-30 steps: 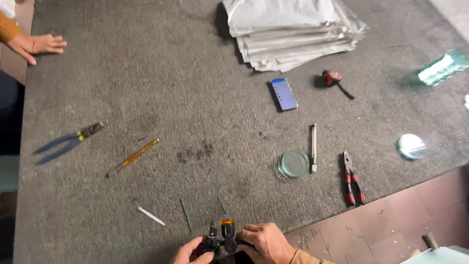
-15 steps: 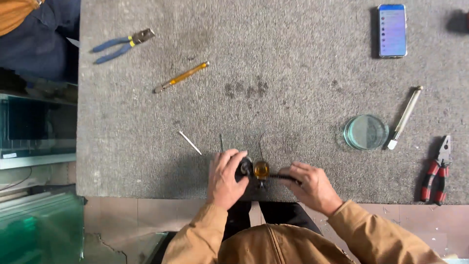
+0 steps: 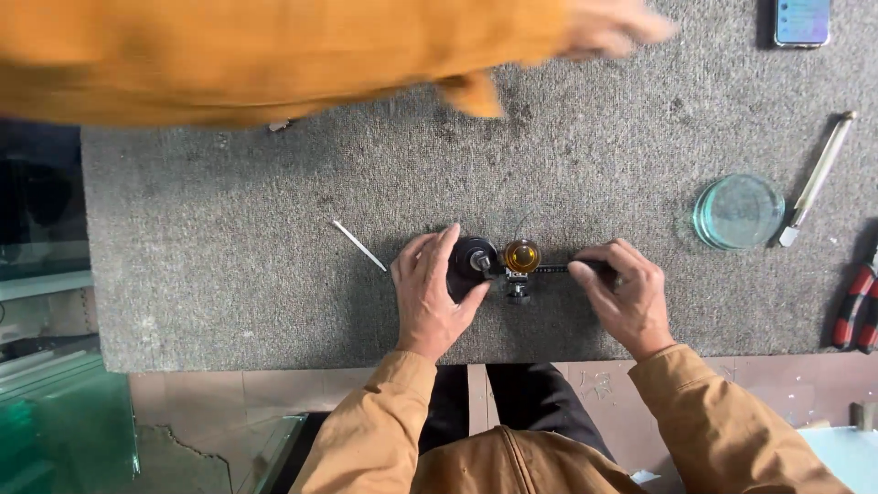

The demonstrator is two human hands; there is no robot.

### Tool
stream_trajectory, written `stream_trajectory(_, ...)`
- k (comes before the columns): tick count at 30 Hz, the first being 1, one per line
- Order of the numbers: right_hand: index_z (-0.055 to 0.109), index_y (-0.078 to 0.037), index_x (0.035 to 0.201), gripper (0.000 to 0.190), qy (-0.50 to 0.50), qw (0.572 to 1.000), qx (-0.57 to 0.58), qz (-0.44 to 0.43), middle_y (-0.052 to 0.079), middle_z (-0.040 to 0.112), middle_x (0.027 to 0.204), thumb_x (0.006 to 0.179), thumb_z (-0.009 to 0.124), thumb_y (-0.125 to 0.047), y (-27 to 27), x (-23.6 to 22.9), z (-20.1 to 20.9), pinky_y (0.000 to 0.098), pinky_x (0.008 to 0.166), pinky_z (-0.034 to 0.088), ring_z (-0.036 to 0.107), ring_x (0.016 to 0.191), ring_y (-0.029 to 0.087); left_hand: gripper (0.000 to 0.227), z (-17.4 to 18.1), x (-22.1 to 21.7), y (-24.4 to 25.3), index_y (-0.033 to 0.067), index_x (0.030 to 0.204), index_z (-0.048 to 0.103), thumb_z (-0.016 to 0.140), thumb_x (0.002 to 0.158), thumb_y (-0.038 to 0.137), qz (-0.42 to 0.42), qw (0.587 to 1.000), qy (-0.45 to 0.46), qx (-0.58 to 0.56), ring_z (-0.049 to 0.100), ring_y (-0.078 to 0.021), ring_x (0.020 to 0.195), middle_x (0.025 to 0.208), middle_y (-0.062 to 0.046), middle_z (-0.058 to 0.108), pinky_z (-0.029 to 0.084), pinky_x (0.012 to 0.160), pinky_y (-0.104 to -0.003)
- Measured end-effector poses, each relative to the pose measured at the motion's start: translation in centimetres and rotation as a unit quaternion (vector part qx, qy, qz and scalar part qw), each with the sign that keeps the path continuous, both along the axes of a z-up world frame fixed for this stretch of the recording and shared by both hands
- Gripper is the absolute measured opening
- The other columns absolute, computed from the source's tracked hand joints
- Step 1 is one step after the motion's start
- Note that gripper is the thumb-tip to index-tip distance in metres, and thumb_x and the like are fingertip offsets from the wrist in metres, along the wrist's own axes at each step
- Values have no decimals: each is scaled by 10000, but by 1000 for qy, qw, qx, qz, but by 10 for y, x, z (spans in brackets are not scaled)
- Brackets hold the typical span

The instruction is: Using a circular glass cutter and pliers to cut and shape circular pieces of glass from larger sheets.

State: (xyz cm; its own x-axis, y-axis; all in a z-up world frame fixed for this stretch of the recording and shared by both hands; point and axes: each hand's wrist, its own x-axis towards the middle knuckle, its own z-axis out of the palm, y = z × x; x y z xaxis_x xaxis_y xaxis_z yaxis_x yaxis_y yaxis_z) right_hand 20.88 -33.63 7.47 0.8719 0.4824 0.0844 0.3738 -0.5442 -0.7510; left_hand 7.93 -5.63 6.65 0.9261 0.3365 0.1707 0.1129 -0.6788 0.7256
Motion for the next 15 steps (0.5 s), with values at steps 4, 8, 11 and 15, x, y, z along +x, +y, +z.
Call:
stream_trajectory(4, 827, -101, 1140, 229, -8, 998, 26, -51, 135, 729, 918, 1108, 783, -324, 4, -11, -18, 431, 732, 572, 731, 806, 327, 999, -4, -3, 7, 151, 1694, 492, 955, 835, 367, -5, 1000, -10, 9, 546, -384, 1442, 1486, -180, 724, 370, 1154, -574)
stream_trajectory(8, 787, -125, 1172, 225, -113, 992, -6, -64, 115, 665, 919, 1135, 721, -337, 10, -14, -37, 463, 756, 563, 684, 808, 350, 963, -6, -1, 7, 159, 1690, 507, 937, 855, 371, -25, 999, -5, 26, 545, -383, 1442, 1435, -171, 756, 344, 1161, -585)
stream_trajectory(11, 772, -115, 1181, 202, -135, 988, -18, -76, 112, 652, 927, 1138, 716, -304, 9, -16, -39, 469, 771, 568, 685, 828, 352, 947, -2, -1, 3, 171, 1706, 494, 919, 877, 344, -39, 999, 4, 31, 537, -390, 1456, 1426, -176, 759, 332, 1164, -589)
stream_trajectory(15, 742, -93, 1193, 166, -152, 985, -22, -76, 130, 652, 952, 1133, 721, -247, 13, -13, -37, 501, 800, 570, 693, 870, 404, 873, -2, 6, -1, 197, 1737, 442, 849, 968, 277, -73, 997, 12, 31, 528, -387, 1443, 1387, -171, 773, 319, 1174, -591)
